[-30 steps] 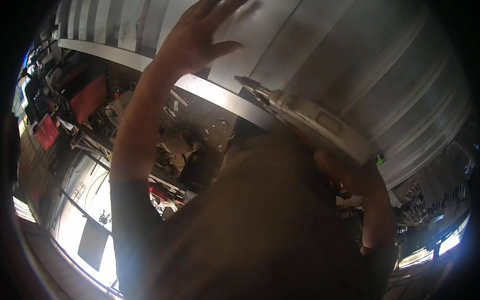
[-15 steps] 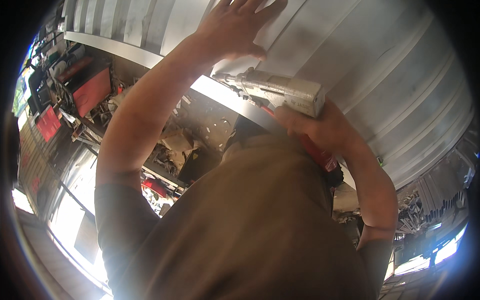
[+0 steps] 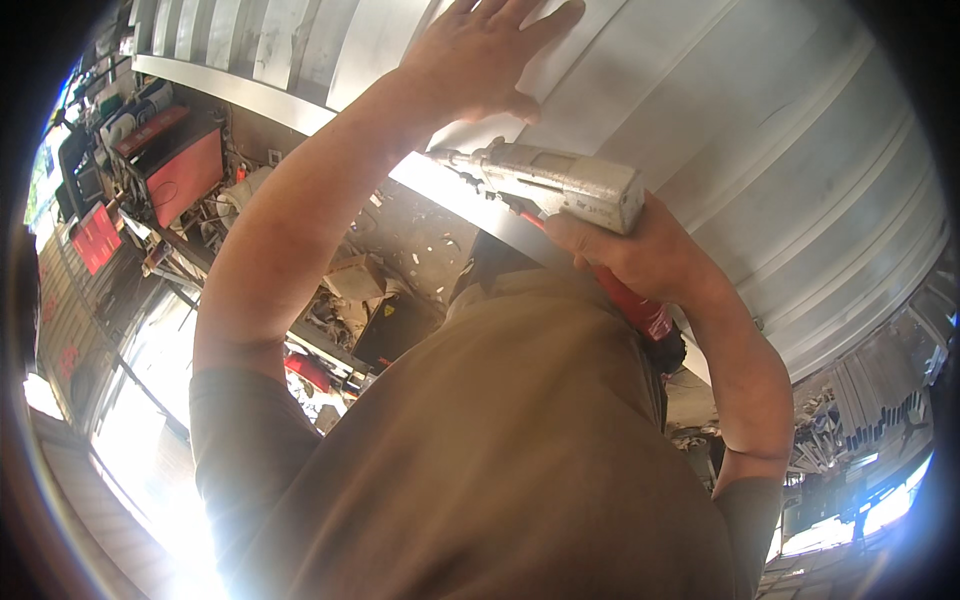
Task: The person measures a metal panel with a tape measure, then uses a rivet gun to attach a metal strip along the edge of the panel. The person repeatedly positions the strip and fires the rivet gun to secure it in place.
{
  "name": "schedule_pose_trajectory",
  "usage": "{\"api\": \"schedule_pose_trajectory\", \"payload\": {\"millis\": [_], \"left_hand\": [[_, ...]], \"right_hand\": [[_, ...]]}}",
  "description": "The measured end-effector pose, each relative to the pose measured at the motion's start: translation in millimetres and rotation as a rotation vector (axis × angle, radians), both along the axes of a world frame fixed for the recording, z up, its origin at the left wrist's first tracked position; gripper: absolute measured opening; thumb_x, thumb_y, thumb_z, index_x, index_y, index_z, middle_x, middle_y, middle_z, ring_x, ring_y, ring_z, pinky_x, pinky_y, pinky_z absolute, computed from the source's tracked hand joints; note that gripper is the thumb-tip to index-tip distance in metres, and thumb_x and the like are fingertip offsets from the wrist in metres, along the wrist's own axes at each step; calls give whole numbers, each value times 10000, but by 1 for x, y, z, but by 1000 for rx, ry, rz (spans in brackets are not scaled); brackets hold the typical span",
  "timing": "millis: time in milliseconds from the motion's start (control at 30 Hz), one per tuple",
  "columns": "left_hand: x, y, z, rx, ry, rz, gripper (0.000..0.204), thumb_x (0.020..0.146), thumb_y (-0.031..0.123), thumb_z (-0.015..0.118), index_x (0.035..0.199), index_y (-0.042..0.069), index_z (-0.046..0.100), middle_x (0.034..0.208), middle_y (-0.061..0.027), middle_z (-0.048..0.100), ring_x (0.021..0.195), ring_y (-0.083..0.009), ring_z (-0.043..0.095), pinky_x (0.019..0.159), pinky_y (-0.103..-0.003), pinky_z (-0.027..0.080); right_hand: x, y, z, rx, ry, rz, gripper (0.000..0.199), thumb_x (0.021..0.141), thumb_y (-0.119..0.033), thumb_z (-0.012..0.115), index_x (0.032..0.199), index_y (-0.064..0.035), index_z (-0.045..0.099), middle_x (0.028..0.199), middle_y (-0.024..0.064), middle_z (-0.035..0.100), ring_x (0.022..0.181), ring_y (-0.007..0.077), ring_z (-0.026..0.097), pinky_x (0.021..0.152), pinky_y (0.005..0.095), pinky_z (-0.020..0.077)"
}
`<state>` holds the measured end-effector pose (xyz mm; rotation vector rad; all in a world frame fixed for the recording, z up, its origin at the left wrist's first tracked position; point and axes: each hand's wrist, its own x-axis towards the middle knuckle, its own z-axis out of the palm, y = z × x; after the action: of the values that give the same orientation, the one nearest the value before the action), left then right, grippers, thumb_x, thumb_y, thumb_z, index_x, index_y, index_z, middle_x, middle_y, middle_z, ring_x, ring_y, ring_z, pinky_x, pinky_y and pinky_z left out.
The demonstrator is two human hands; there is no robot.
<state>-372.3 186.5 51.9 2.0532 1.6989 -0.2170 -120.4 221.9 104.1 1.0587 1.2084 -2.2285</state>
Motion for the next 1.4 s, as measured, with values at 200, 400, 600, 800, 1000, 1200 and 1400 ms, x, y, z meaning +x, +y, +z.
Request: {"api": "schedule_pose_trajectory", "payload": {"millis": [200, 400, 600, 800, 1000, 1200, 1400], "left_hand": [[0, 7, 9, -52, -36, 24, 1183, 803, 532, 828, 1665, 84, 153, 1729, -223, 109, 1602, -370, 133, 1310, -479, 144], [3, 9, 16, -34, 10, 12, 1188, 797, 550, 824, 1664, 82, 158, 1725, -226, 124, 1601, -360, 149, 1315, -468, 144], [1, 7, 16, -13, -20, 11, 1186, 782, 542, 839, 1657, 75, 188, 1717, -241, 140, 1596, -370, 161, 1314, -467, 149], [0, 6, 5, -16, -34, 20, 1194, 766, 529, 858, 1652, 70, 203, 1714, -246, 150, 1590, -378, 179, 1311, -468, 158], [1, 4, 5, 5, -42, 22, 1194, 767, 526, 859, 1654, 72, 200, 1718, -244, 130, 1595, -378, 158, 1310, -469, 154], [0, 8, 16, -20, -45, 28, 1196, 763, 528, 861, 1654, 75, 203, 1717, -243, 136, 1592, -380, 166, 1310, -472, 158], [0, 3, 13, 50, -39, 26, 1161, 778, 521, 853, 1648, 76, 226, 1712, -241, 152, 1587, -380, 183, 1305, -475, 174]], "right_hand": [[-2, 1, 3, -12, 6, 17, 496, 946, -306, 780, 1324, -27, 622, 1090, 35, 685, 835, 126, 627, 725, 301, 551], [-2, 1, 5, -2, -15, 31, 503, 943, -315, 783, 1328, -35, 622, 1124, 37, 686, 893, 128, 633, 736, 307, 560], [-2, -1, 5, 15, -20, 46, 514, 941, -334, 785, 1323, -33, 621, 1090, 34, 690, 830, 131, 634, 733, 302, 550], [-1, -1, 7, 19, -32, 55, 527, 940, -336, 784, 1338, -34, 614, 1145, 47, 691, 877, 139, 645, 754, 308, 560], [1, 1, 9, 21, -45, 56, 517, 932, -320, 789, 1327, -31, 620, 1130, 51, 697, 860, 145, 651, 759, 308, 560], [3, 1, 10, 33, -76, 73, 522, 927, -309, 792, 1329, -24, 619, 1107, 54, 702, 827, 139, 653, 759, 307, 557], [5, 1, 10, 52, -87, 87, 547, 913, -346, 805, 1324, -33, 625, 1078, 53, 701, 810, 140, 657, 750, 315, 553]]}}
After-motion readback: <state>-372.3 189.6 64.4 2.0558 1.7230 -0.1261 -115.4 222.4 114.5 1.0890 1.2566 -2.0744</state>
